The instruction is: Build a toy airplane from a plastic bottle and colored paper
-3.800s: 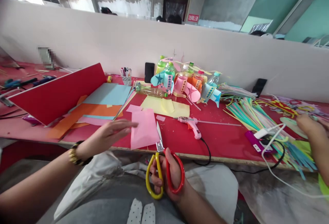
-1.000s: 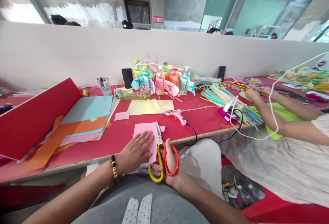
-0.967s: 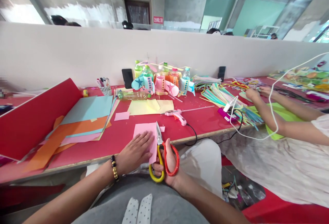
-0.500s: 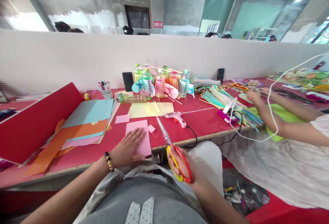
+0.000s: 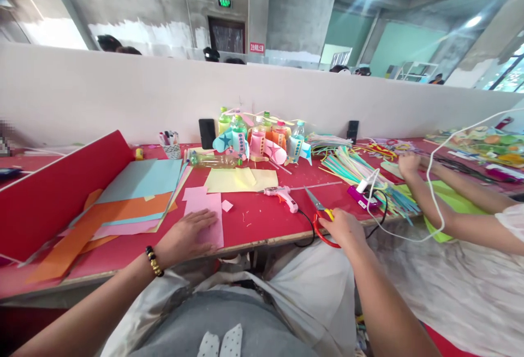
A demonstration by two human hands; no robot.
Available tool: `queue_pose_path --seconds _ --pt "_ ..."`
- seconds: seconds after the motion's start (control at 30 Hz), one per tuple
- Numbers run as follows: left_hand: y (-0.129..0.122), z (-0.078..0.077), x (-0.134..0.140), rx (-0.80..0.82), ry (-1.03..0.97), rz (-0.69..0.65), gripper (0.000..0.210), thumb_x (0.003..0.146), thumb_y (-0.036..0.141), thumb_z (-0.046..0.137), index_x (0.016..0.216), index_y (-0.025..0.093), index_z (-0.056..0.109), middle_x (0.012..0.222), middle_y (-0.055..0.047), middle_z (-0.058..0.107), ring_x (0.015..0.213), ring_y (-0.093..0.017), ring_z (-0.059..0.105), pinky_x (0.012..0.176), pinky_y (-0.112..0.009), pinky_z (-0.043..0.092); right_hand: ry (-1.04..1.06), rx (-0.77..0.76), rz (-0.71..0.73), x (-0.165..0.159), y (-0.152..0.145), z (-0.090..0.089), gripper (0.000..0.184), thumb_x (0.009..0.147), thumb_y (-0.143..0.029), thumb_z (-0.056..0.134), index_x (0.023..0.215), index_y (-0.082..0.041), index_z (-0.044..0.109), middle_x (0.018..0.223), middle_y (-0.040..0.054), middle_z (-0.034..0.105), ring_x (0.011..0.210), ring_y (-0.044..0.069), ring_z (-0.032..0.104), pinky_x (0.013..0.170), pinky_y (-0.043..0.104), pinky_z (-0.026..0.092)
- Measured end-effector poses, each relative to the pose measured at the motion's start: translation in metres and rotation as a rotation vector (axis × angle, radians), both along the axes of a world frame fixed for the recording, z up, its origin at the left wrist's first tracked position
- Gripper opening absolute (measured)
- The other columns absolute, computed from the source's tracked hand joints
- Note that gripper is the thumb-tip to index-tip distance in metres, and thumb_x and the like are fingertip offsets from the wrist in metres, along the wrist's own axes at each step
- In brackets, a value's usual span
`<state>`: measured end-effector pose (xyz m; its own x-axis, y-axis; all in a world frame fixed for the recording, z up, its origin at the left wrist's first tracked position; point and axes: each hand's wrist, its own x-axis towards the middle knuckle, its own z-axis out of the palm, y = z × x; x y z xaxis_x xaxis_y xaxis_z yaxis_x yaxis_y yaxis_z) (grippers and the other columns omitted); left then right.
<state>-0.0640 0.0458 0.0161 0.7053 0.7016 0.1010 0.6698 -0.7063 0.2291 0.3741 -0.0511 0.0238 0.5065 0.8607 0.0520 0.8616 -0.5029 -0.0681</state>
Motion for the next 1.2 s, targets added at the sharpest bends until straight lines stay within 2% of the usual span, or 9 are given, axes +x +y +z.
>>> queue_pose_path --seconds 0.1,0.27,0.43,0.83,0.9,0.97,1.07,1.13,1.2 --pt "-0.002 0.003 0.002 -0.008 -0.047 -0.001 0.056 0.082 0.054 0.059 0.126 0.019 0.06 0.136 -0.012 0.056 0.13 -0.03 0.047 0.11 -0.046 0.035 -0.005 0.006 0.006 -0.005 0.002 -0.001 0.034 0.079 -0.051 0.059 0.082 -0.018 0.065 0.079 0.0118 0.07 0.077 0.027 0.067 0.055 0.029 0.034" --pt "-0.01 0.003 0.007 -0.036 -0.039 0.039 0.076 0.069 0.06 0.07 0.133 0.021 0.056 0.141 -0.013 0.05 0.135 -0.037 0.039 0.109 -0.056 0.032 0.005 -0.021 -0.005 -0.016 -0.018 0.002 0.036 0.082 -0.054 0.055 0.082 -0.019 0.063 0.078 0.0103 0.07 0.079 0.027 0.067 0.057 0.029 0.034" --pt "-0.019 0.0 0.01 -0.011 -0.033 0.048 0.062 0.076 0.056 0.066 0.129 0.024 0.059 0.14 -0.011 0.053 0.134 -0.036 0.041 0.109 -0.058 0.032 -0.019 -0.076 -0.008 -0.019 -0.033 0.004 0.033 0.082 -0.051 0.056 0.086 -0.019 0.063 0.083 0.0109 0.071 0.083 0.029 0.067 0.059 0.03 0.035" --pt "-0.019 -0.005 -0.001 0.017 -0.059 0.048 0.039 0.093 0.045 0.047 0.121 0.023 0.063 0.133 -0.01 0.059 0.13 -0.031 0.046 0.107 -0.053 0.036 -0.055 0.017 0.066 -0.002 0.033 0.005 0.034 0.08 -0.043 0.065 0.099 -0.015 0.069 0.097 0.0138 0.071 0.093 0.028 0.066 0.072 0.03 0.045" --pt "-0.019 -0.005 -0.001 0.008 -0.05 0.057 0.043 0.089 0.047 0.053 0.124 0.024 0.062 0.136 -0.011 0.057 0.132 -0.033 0.045 0.108 -0.055 0.034 -0.081 0.035 0.074 -0.001 0.039 0.006 0.032 0.081 -0.038 0.065 0.101 -0.014 0.068 0.099 0.0145 0.07 0.094 0.028 0.065 0.075 0.031 0.045" --pt "-0.022 -0.004 0.0 -0.015 -0.016 0.072 0.062 0.077 0.053 0.067 0.13 0.025 0.057 0.141 -0.013 0.051 0.134 -0.037 0.039 0.108 -0.061 0.03 -0.119 0.057 0.086 -0.003 0.041 0.008 0.032 0.082 -0.034 0.064 0.104 -0.012 0.066 0.103 0.0165 0.067 0.1 0.029 0.062 0.081 0.033 0.045" --pt "-0.032 -0.002 0.002 -0.051 0.05 0.078 0.087 0.062 0.057 0.078 0.138 0.026 0.049 0.149 -0.014 0.041 0.138 -0.043 0.03 0.107 -0.068 0.024 -0.137 0.177 0.156 -0.017 0.04 0.01 0.029 0.084 -0.034 0.062 0.103 -0.012 0.065 0.104 0.0159 0.065 0.104 0.03 0.058 0.084 0.034 0.044" --pt "-0.038 -0.001 0.004 -0.052 0.04 0.067 0.078 0.068 0.054 0.074 0.138 0.027 0.05 0.149 -0.013 0.041 0.138 -0.042 0.03 0.107 -0.067 0.024 -0.058 0.303 0.266 -0.036 0.038 0.009 0.025 0.084 -0.034 0.061 0.1 -0.015 0.065 0.099 0.0124 0.065 0.097 0.027 0.06 0.081 0.033 0.046" --pt "-0.041 -0.001 0.005 -0.029 -0.013 0.06 0.054 0.082 0.049 0.062 0.132 0.028 0.056 0.145 -0.011 0.046 0.137 -0.038 0.034 0.107 -0.063 0.027 0.087 0.39 0.423 -0.062 0.036 0.006 0.022 0.085 -0.034 0.06 0.098 -0.016 0.065 0.097 0.0103 0.065 0.089 0.024 0.062 0.079 0.032 0.047"
